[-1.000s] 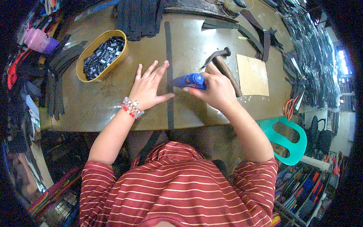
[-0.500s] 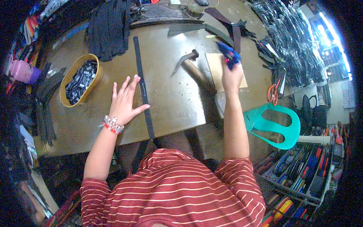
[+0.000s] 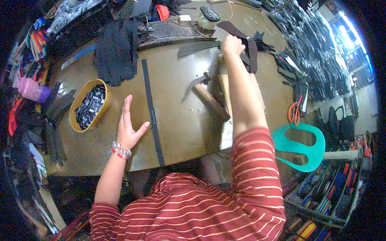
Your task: The person assembles black fabric straps by attaching small metal buckles using a hot glue gun. They repeatedly pick up straps, apply glue, and press buckles into place on a cluttered workbench. The person also briefly opens a drawer and retrieves a wallet from a shelf.
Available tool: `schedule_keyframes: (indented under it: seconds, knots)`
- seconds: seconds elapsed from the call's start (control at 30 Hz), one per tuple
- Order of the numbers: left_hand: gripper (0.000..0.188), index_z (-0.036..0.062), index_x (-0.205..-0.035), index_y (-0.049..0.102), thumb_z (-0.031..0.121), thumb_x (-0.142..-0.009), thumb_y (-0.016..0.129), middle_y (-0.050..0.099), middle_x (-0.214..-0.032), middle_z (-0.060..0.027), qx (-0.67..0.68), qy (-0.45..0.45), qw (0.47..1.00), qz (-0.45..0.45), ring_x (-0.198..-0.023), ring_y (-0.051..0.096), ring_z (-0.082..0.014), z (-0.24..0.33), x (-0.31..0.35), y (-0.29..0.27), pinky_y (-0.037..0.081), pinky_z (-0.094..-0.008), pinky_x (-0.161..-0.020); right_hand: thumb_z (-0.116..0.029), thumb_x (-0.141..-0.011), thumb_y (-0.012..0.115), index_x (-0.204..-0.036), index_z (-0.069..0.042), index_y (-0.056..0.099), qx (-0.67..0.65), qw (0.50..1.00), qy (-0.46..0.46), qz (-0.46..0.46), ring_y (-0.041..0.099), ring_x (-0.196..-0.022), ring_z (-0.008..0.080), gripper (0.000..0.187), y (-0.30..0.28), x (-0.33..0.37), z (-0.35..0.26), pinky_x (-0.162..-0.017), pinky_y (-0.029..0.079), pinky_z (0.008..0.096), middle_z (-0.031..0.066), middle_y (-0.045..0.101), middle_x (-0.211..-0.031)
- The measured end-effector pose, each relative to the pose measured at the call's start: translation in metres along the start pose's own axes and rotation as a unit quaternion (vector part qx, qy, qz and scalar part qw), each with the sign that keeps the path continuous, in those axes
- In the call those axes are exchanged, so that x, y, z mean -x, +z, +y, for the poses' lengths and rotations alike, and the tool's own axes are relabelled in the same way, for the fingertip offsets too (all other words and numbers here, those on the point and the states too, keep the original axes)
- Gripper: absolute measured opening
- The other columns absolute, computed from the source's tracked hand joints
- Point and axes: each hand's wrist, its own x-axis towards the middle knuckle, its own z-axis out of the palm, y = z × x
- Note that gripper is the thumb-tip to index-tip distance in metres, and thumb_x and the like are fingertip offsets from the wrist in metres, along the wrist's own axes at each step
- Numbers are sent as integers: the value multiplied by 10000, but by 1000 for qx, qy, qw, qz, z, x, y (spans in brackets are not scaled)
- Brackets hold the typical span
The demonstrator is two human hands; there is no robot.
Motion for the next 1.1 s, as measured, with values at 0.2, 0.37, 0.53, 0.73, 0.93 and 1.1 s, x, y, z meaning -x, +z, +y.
schedule_keyframes:
  seconds: [0.2,0.37,0.53,0.73,0.93,1.1]
  knots:
    - [924,36,-1427,163,279,-732,722,291,-1448,-167,29,-7,999,12,-1347,263,-331,-7,4,1,222,-445,-1101,-213,-860,506,-1012,-115,665,82,993,-39,72,520,-1104,255,241,65,-47,24,-885,372,502,68,620,-1074]
    - [800,39,-1397,276,245,-753,704,319,-1441,-142,36,17,999,19,-1351,263,-319,-4,-1,-1,219,-459,-1099,-97,-842,474,-882,-38,573,-51,948,-245,199,626,-828,324,122,-25,11,-13,-695,518,423,156,613,-932]
    - [604,40,-1396,318,225,-871,551,300,-1457,-141,-16,140,977,159,-1370,228,-304,31,0,-27,140,-487,-1106,-66,-801,574,-831,-59,585,-193,806,-542,140,582,-687,264,34,-117,208,-24,-592,473,370,99,528,-751]
    - [204,25,-821,613,216,-878,570,601,-754,-115,28,21,994,104,-676,588,-309,53,5,-31,458,-402,-629,-122,-798,649,-850,-5,613,-427,831,-341,-106,589,-725,315,133,-70,277,-26,-645,476,369,144,597,-790]
    - [152,24,-795,626,172,-815,652,598,-730,-115,-8,-71,995,63,-660,600,-254,15,10,5,478,-337,-605,-114,-793,642,-907,-34,646,-448,833,-298,-126,600,-790,328,140,15,272,-36,-704,476,378,154,604,-844]
    - [118,42,-823,619,152,-800,655,608,-823,-102,-43,-90,995,30,-731,602,-256,10,17,8,485,-347,-639,-130,-792,630,-981,-89,650,-394,848,-329,-128,598,-818,326,194,20,279,-32,-719,486,394,143,572,-853]
